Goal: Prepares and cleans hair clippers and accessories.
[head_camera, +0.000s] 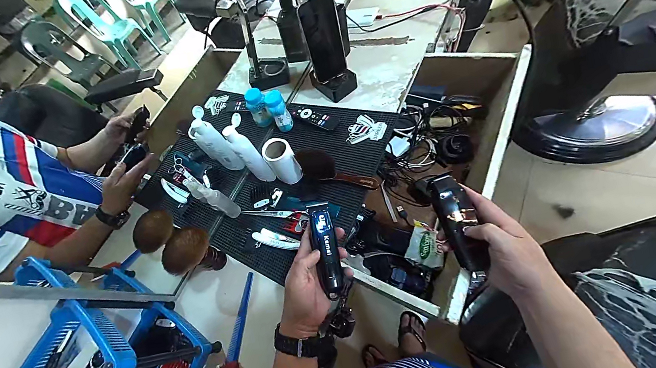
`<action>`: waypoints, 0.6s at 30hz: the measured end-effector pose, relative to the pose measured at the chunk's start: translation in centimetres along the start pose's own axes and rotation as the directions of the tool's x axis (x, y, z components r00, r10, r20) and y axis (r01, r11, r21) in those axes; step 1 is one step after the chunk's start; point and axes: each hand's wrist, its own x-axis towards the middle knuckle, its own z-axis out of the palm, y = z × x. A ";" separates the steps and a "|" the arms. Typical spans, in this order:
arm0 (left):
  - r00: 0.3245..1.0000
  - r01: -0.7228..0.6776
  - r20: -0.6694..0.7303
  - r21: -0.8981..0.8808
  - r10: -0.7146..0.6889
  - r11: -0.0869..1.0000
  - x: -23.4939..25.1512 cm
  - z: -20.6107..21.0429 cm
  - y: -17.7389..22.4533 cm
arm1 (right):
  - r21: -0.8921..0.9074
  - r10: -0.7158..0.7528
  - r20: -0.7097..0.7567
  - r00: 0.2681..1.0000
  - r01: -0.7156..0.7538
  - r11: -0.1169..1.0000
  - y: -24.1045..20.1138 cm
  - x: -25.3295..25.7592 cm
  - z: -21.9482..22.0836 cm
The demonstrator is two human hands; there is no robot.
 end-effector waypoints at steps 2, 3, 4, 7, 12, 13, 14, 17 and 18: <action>0.999 0.023 0.033 -0.064 -0.021 0.998 -0.1 -0.1 0.0 | -0.002 -0.001 0.002 1.000 0.001 1.000 0.0 -0.1 0.0; 0.997 0.030 0.067 -0.096 -0.023 0.995 0.0 -0.3 0.0 | -0.005 -0.004 0.003 1.000 0.004 1.000 0.0 -0.1 0.0; 0.994 0.039 0.102 -0.133 -0.026 0.990 0.0 -0.5 -0.1 | -0.009 -0.005 0.004 1.000 0.005 1.000 0.0 -0.1 0.0; 0.990 0.032 0.142 -0.184 -0.006 0.982 0.1 -0.6 -0.2 | -0.015 -0.006 0.010 1.000 0.006 1.000 0.1 -0.1 -0.1; 0.985 0.009 0.168 -0.235 0.032 0.972 0.0 -0.1 -0.2 | -0.009 -0.006 0.003 1.000 0.006 1.000 0.1 -0.1 -0.2; 0.982 0.011 0.186 -0.238 0.034 0.971 0.0 -0.1 -0.2 | 0.001 -0.006 0.006 1.000 0.006 1.000 0.1 -0.1 -0.2; 0.978 0.018 0.206 -0.247 0.034 0.969 0.0 -0.1 -0.1 | 0.011 -0.006 0.010 1.000 0.006 1.000 0.1 0.0 -0.3; 0.971 0.041 0.238 -0.277 0.028 0.960 -0.1 0.2 0.1 | 0.015 0.003 0.015 1.000 -0.003 1.000 0.0 0.0 -0.3; 0.970 0.040 0.243 -0.285 0.032 0.958 -0.1 0.3 0.2 | 0.016 0.010 0.016 1.000 -0.010 1.000 -0.1 -0.1 -0.3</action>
